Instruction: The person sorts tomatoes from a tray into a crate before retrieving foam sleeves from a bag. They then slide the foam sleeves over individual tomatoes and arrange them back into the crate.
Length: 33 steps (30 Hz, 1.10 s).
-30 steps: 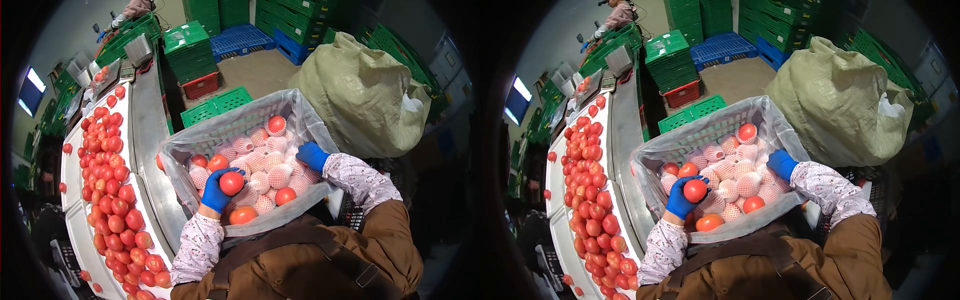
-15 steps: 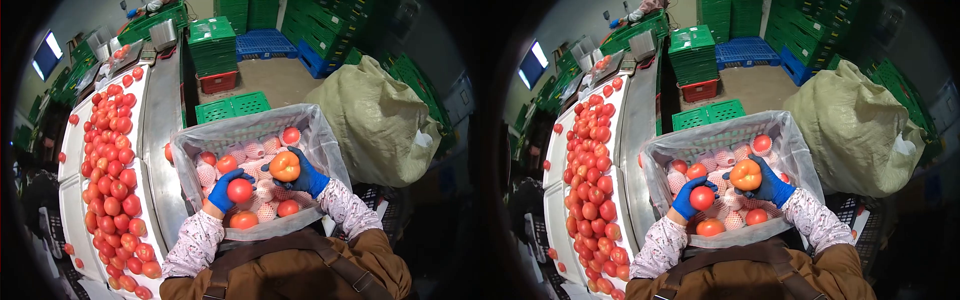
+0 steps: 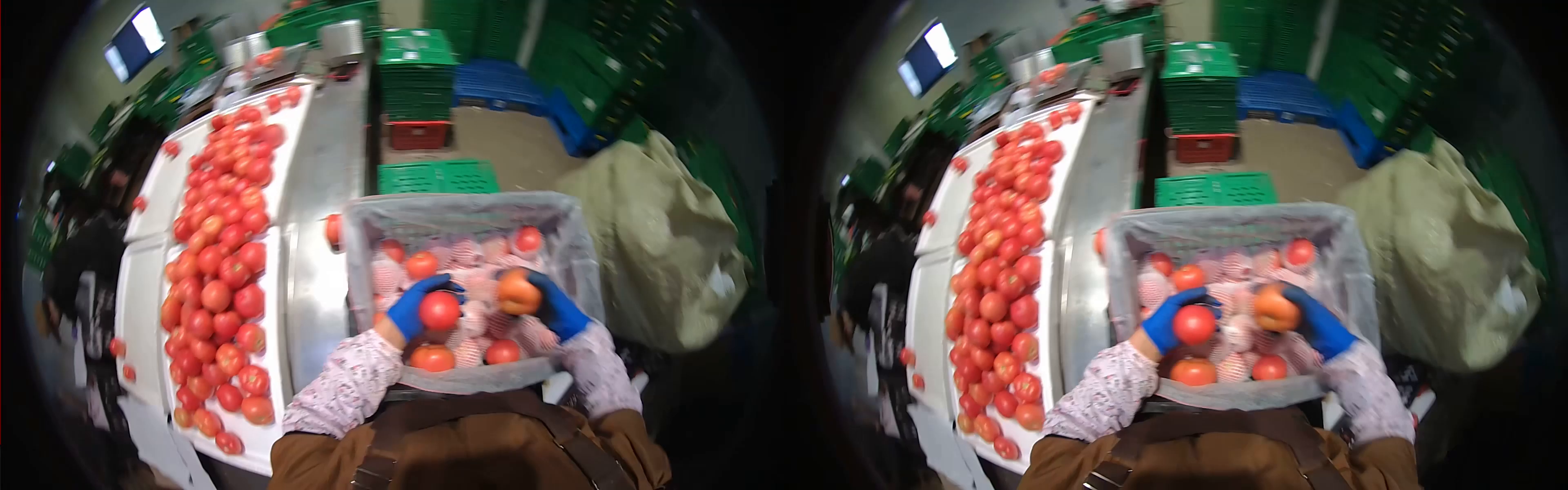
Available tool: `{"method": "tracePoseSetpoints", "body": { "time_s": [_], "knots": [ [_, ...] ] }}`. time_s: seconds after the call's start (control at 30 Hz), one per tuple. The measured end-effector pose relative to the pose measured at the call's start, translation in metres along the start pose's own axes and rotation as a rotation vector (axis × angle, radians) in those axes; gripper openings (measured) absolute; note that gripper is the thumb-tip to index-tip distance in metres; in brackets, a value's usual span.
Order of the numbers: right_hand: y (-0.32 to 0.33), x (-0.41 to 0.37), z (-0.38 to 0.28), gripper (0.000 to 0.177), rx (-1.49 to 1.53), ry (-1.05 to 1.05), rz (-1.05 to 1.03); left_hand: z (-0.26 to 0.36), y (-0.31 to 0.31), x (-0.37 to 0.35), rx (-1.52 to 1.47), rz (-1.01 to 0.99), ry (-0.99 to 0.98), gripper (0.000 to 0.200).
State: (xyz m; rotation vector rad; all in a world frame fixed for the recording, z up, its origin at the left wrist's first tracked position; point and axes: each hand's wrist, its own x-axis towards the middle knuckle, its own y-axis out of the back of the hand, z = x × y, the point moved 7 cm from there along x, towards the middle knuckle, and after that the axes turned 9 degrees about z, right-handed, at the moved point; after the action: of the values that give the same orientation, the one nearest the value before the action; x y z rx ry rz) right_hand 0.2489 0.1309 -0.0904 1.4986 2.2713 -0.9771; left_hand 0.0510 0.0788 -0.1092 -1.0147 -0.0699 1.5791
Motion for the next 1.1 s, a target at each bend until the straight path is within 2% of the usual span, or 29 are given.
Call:
{"method": "tracePoseSetpoints", "body": {
  "time_s": [0.03,0.07,0.1,0.13,0.17,0.2,0.23,0.27,0.3,0.37,0.47,0.57,0.6,0.63,0.7,0.73,0.77,0.8,0.83,0.87,0.9,0.93,0.97,1.0,1.03,1.07,1.1],
  "knots": [
    [-0.003,-0.028,-0.024,0.049,-0.170,0.171,0.011,-0.005,0.008,0.008,-0.069,-0.053,-0.027,0.023],
    [0.015,-0.042,-0.037,0.051,-0.291,0.261,-0.003,-0.004,0.013,0.009,0.207,-0.223,-0.487,0.026],
    [0.041,-0.065,-0.049,0.054,-0.402,0.304,0.063,0.013,0.002,-0.009,0.263,-0.258,-0.540,0.029],
    [0.035,-0.102,-0.068,0.058,-0.560,0.451,0.052,0.015,0.000,-0.008,0.267,-0.281,-0.578,0.029],
    [0.039,-0.119,-0.078,0.058,-0.696,0.511,0.096,0.005,0.006,0.008,0.167,-0.321,-0.572,0.030],
    [0.039,-0.127,-0.085,0.058,-0.779,0.545,0.151,0.003,0.001,0.009,-0.029,-0.338,-0.290,0.026],
    [0.035,-0.133,-0.089,0.059,-0.835,0.570,0.199,-0.006,-0.001,0.016,-0.223,-0.287,-0.113,0.025],
    [0.026,-0.134,-0.092,0.059,-0.866,0.591,0.230,0.005,-0.004,0.014,0.200,-0.327,-0.592,0.028],
    [0.017,-0.134,-0.091,0.059,-0.878,0.620,0.252,-0.015,-0.008,0.026,-0.165,-0.418,-0.077,0.024],
    [-0.003,-0.124,-0.085,0.060,-0.863,0.676,0.246,-0.029,-0.020,0.027,-0.162,-0.379,0.151,0.030],
    [-0.034,-0.095,-0.069,0.060,-0.798,0.730,0.142,-0.013,-0.050,-0.016,-0.124,-0.397,0.038,0.041],
    [-0.082,-0.063,-0.040,0.061,-0.737,0.729,-0.058,0.020,-0.066,-0.096,-0.109,-0.460,-0.054,0.048],
    [-0.100,-0.056,-0.032,0.062,-0.730,0.722,-0.132,0.003,-0.060,-0.092,-0.245,-0.396,0.190,0.051],
    [-0.121,-0.051,-0.022,0.062,-0.726,0.721,-0.202,-0.004,-0.050,-0.090,-0.246,-0.386,0.166,0.051],
    [-0.168,-0.057,-0.009,0.068,-0.627,0.432,-0.250,-0.006,-0.013,-0.086,-0.435,-0.256,0.082,0.052],
    [-0.202,-0.064,-0.009,0.069,-0.643,0.445,-0.422,-0.003,-0.003,-0.099,-0.569,-0.242,0.012,0.053],
    [-0.207,-0.045,-0.007,0.069,-0.975,0.736,-0.541,0.013,0.018,-0.129,-0.415,-0.121,-0.019,0.052],
    [-0.212,-0.051,-0.006,0.066,-1.046,0.777,-0.561,0.031,0.031,-0.146,-0.438,-0.197,-0.233,0.051],
    [-0.218,-0.057,-0.006,0.064,-1.114,0.823,-0.582,0.033,0.067,-0.162,-0.506,0.059,-0.363,0.048],
    [-0.214,-0.051,-0.003,0.064,-1.114,0.817,-0.600,0.061,0.077,-0.205,-0.573,0.102,-0.552,0.048],
    [-0.201,-0.039,-0.001,0.062,-1.108,0.804,-0.534,0.079,0.103,-0.249,-0.239,0.558,-0.824,0.048],
    [-0.193,-0.030,-0.001,0.060,-1.101,0.792,-0.469,0.044,0.172,-0.239,-0.538,0.377,-0.668,0.043],
    [-0.190,-0.028,-0.005,0.053,-0.944,0.667,-0.415,0.038,0.218,-0.265,-0.581,0.619,-0.762,0.042],
    [-0.174,-0.015,-0.005,0.050,-0.903,0.648,-0.385,0.033,0.255,-0.299,-0.402,0.858,-0.791,0.042],
    [-0.151,0.003,-0.006,0.046,-0.858,0.629,-0.350,0.031,0.283,-0.339,-0.163,1.140,-0.957,0.043],
    [-0.131,0.017,-0.007,0.043,-0.847,0.622,-0.308,0.012,0.322,-0.364,-0.026,1.372,-0.912,0.047],
    [-0.117,0.026,-0.006,0.039,-0.833,0.616,-0.263,0.000,0.335,-0.385,0.140,1.619,-0.893,0.051]
  ]
}}
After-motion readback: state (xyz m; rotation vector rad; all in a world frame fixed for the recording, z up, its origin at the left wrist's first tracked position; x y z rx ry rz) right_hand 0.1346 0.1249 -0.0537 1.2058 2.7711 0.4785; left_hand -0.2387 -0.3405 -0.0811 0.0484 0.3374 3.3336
